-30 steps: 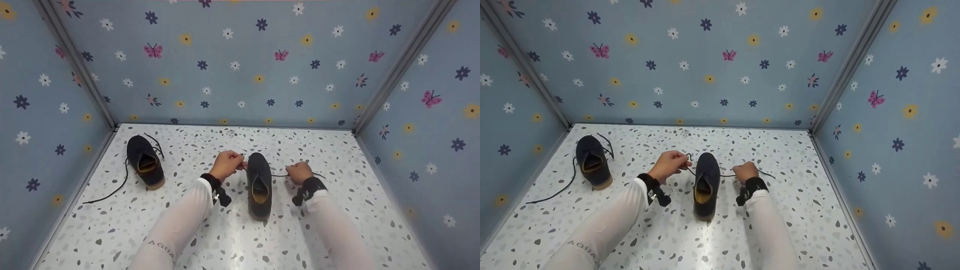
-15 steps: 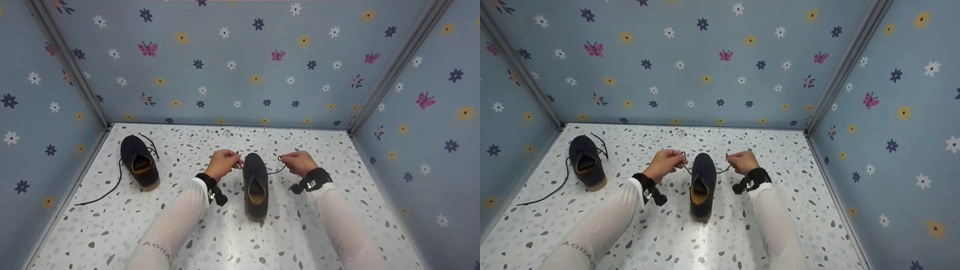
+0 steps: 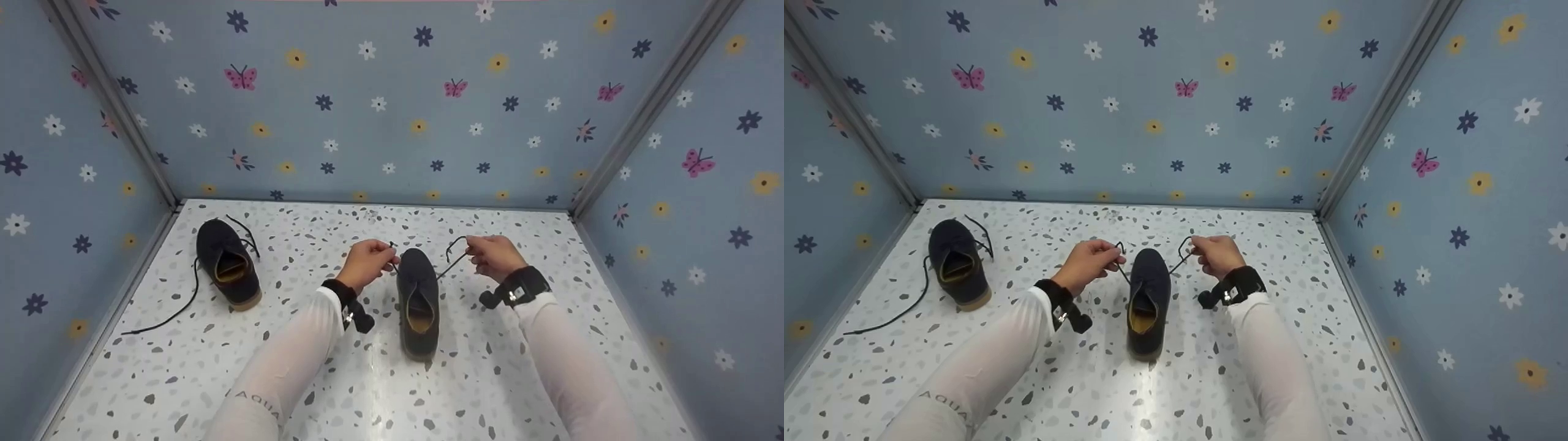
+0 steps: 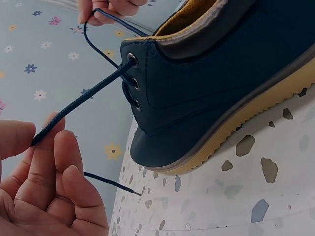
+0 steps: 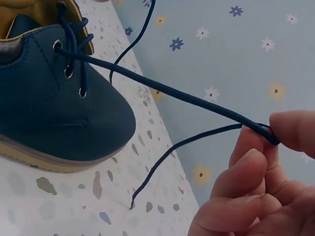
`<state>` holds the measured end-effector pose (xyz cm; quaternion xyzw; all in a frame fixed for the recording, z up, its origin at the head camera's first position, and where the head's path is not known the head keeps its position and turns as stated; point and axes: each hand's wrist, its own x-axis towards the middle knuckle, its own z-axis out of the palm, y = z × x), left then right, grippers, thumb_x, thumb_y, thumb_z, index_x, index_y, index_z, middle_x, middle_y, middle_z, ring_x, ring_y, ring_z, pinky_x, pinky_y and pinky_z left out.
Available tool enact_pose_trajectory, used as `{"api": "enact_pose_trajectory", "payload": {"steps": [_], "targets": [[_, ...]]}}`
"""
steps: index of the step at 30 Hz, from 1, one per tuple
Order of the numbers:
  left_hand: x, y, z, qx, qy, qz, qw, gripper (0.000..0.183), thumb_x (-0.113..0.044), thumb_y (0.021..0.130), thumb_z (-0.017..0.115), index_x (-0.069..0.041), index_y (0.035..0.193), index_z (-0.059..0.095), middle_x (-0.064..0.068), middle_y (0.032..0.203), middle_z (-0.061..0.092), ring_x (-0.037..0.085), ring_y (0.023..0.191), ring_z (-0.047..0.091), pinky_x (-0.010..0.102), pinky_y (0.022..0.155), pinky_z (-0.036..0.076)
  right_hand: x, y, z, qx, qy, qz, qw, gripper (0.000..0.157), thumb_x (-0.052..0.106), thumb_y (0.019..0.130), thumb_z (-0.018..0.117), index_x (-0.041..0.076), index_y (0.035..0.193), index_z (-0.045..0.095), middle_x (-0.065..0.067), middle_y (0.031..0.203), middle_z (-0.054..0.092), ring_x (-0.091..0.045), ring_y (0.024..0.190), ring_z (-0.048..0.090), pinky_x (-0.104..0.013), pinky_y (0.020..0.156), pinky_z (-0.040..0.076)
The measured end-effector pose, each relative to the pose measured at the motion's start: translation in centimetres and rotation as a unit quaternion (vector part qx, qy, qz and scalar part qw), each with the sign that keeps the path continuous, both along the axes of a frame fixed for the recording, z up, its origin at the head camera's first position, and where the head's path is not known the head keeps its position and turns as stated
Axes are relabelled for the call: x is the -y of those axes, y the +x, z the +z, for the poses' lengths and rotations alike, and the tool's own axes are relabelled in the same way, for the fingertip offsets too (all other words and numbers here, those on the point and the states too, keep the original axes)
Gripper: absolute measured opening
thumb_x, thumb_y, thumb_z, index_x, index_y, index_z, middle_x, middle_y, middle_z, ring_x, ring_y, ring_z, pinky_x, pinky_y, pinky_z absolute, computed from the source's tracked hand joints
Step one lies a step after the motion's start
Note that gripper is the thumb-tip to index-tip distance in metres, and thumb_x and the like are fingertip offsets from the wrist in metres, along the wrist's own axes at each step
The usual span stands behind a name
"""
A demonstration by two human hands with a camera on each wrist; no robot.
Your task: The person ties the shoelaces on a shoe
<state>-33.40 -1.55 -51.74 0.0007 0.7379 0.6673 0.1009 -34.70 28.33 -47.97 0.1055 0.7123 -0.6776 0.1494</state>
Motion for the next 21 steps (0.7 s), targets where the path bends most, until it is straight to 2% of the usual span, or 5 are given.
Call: {"api": "enact_pose_trajectory", "payload": {"steps": [4,7,11,16,21], "targets": [[-0.3,0.0,0.2,-0.007,0.008,-0.004,0.9999,0.014,-0.020,0.103,0.064,-0.008,0.106,0.070,0.008,0.098,0.081,0.017,0.081,0.072,0.025,0.066,0.050,0.3,0.0,0.9,-0.015,-0.054,0.006,0.998,0.018,0.017,0.104,0.059,0.003,0.094,0.060,0.005,0.077,0.055,-0.008,0.064,0.045,-0.023,0.055,0.038],[-0.5,0.1,0.4,-0.015,0.008,-0.013,0.9998,0.015,-0.020,0.103,0.065,-0.008,0.108,0.071,0.012,0.103,0.080,0.015,0.079,0.070,0.024,0.066,0.050,0.4,0.0,1.5,-0.034,-0.055,0.016,0.998,0.015,0.016,0.104,0.058,0.004,0.095,0.059,0.005,0.080,0.053,-0.008,0.063,0.043,-0.023,0.056,0.037],[-0.8,0.1,0.7,-0.037,-0.007,-0.027,0.9989,0.017,-0.020,0.102,0.067,-0.007,0.110,0.074,0.013,0.105,0.080,0.017,0.081,0.070,0.023,0.066,0.050,0.5,0.2,2.6,-0.070,-0.031,0.036,0.996,0.012,0.016,0.104,0.062,0.007,0.096,0.061,0.006,0.078,0.050,-0.008,0.062,0.042,-0.023,0.055,0.036],[-1.4,0.1,1.1,-0.056,-0.024,-0.044,0.9972,0.016,-0.021,0.102,0.069,-0.009,0.109,0.076,0.008,0.098,0.078,0.029,0.091,0.071,0.025,0.066,0.051,1.2,0.2,4.1,-0.119,0.006,0.081,0.990,0.016,0.017,0.102,0.069,0.002,0.099,0.064,0.007,0.068,0.046,-0.008,0.056,0.038,-0.024,0.053,0.033],[-2.3,0.1,1.2,-0.064,-0.045,-0.065,0.9949,0.021,-0.022,0.102,0.068,-0.006,0.112,0.076,0.005,0.097,0.076,0.020,0.087,0.069,0.031,0.073,0.055,2.8,-0.1,5.4,-0.159,0.075,0.125,0.976,0.025,0.023,0.098,0.074,-0.001,0.107,0.072,0.009,0.068,0.051,-0.006,0.053,0.038,-0.023,0.054,0.036]]}}
